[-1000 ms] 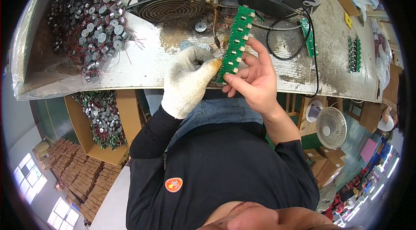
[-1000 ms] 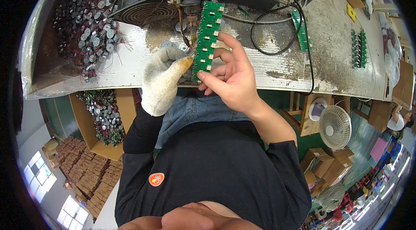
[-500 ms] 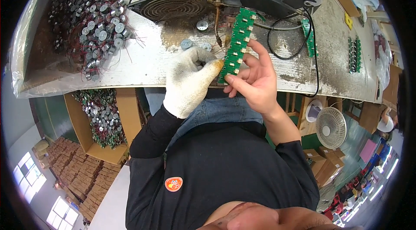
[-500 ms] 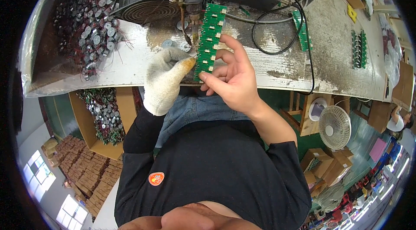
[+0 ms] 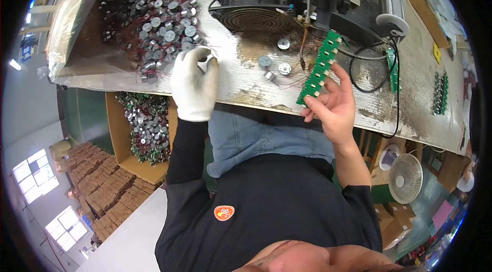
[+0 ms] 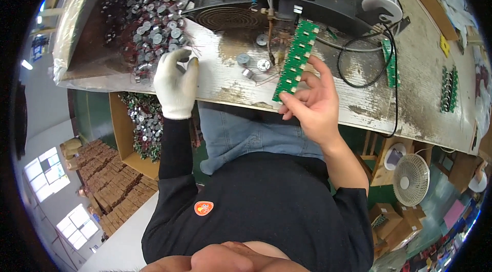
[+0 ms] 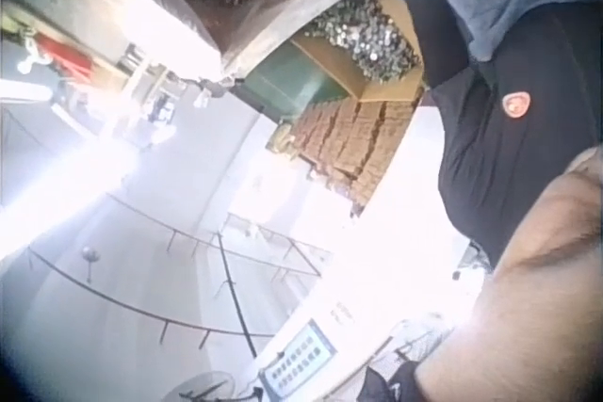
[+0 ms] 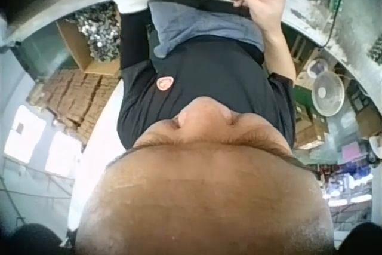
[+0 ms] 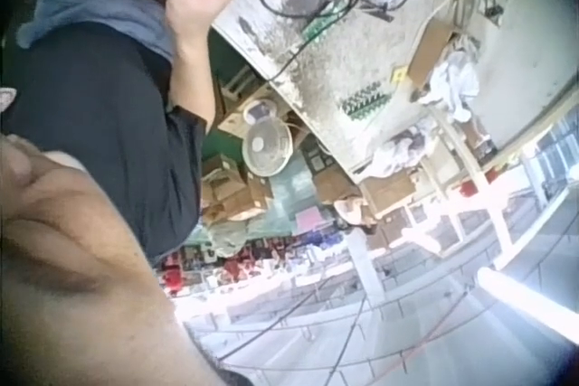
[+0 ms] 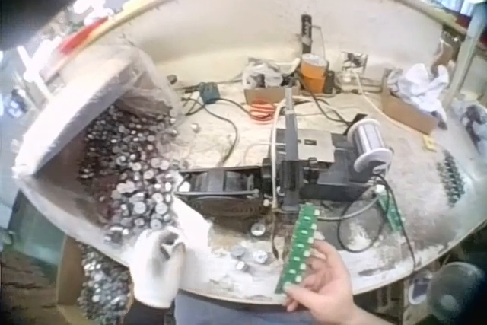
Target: The person picks up a motor from a pile, places it on the workbench, and solders its wires to a circuit board using a soldering machine.
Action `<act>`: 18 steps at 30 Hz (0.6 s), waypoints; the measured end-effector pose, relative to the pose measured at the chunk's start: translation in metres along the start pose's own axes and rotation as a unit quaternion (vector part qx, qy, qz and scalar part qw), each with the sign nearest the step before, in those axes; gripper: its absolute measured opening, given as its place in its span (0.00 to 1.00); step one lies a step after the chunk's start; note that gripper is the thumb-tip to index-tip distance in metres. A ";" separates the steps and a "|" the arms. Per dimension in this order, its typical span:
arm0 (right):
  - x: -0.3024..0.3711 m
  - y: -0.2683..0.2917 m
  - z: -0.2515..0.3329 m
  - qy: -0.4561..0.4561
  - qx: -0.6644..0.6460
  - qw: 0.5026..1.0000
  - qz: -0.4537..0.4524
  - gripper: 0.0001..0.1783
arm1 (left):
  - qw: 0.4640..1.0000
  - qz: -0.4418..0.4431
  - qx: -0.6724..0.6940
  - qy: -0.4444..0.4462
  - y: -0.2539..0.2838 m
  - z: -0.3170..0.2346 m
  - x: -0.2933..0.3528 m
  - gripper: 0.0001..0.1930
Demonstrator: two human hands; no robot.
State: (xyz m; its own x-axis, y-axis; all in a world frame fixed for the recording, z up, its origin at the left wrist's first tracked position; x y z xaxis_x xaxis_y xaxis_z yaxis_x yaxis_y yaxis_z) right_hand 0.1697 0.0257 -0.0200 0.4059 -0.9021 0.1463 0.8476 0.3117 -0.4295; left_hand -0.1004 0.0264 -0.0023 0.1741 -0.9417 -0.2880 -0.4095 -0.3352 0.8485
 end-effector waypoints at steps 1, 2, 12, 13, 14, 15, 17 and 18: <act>0.000 0.000 -0.001 0.001 0.008 1.000 -0.005 0.42 | 0.999 0.022 -0.032 0.010 0.003 0.007 -0.004 0.11; 0.000 0.000 -0.001 0.003 0.017 1.000 -0.010 0.42 | 0.997 0.053 -0.051 0.016 0.004 0.012 -0.009 0.10; -0.001 -0.003 -0.002 0.016 0.015 1.000 0.002 0.41 | 0.965 0.204 -0.154 -0.058 0.015 0.030 -0.044 0.08; -0.001 -0.002 -0.002 0.016 0.015 1.000 0.003 0.41 | 0.958 0.225 -0.160 -0.073 0.016 0.032 -0.048 0.08; -0.001 -0.002 -0.002 0.017 0.015 1.000 0.003 0.41 | 0.951 0.245 -0.167 -0.087 0.016 0.034 -0.052 0.07; -0.001 -0.002 -0.001 0.017 0.015 1.000 0.004 0.41 | 0.945 0.261 -0.169 -0.098 0.016 0.036 -0.053 0.07; 0.000 -0.002 -0.001 0.017 0.015 1.000 0.008 0.41 | 0.940 0.245 -0.202 -0.124 0.014 0.034 -0.053 0.06; 0.000 -0.002 -0.002 0.018 0.015 1.000 0.009 0.40 | 0.932 0.230 -0.233 -0.154 0.012 0.033 -0.053 0.06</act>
State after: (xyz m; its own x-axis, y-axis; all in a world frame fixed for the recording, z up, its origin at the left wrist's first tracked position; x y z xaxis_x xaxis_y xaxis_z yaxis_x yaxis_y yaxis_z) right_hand 0.1681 0.0245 -0.0207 0.4085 -0.9066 0.1056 0.8504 0.3361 -0.4048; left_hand -0.1441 0.0717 0.0088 -0.2185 -0.9706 0.1012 0.0676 0.0884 0.9938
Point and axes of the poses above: each hand's wrist, its own x-axis away from the middle knuckle, its own y-axis out of the back of the hand, z = x × y, the point moved 2 cm from there along -x, towards the middle knuckle, and after that the axes turned 9 degrees about z, right-handed, at the moved point
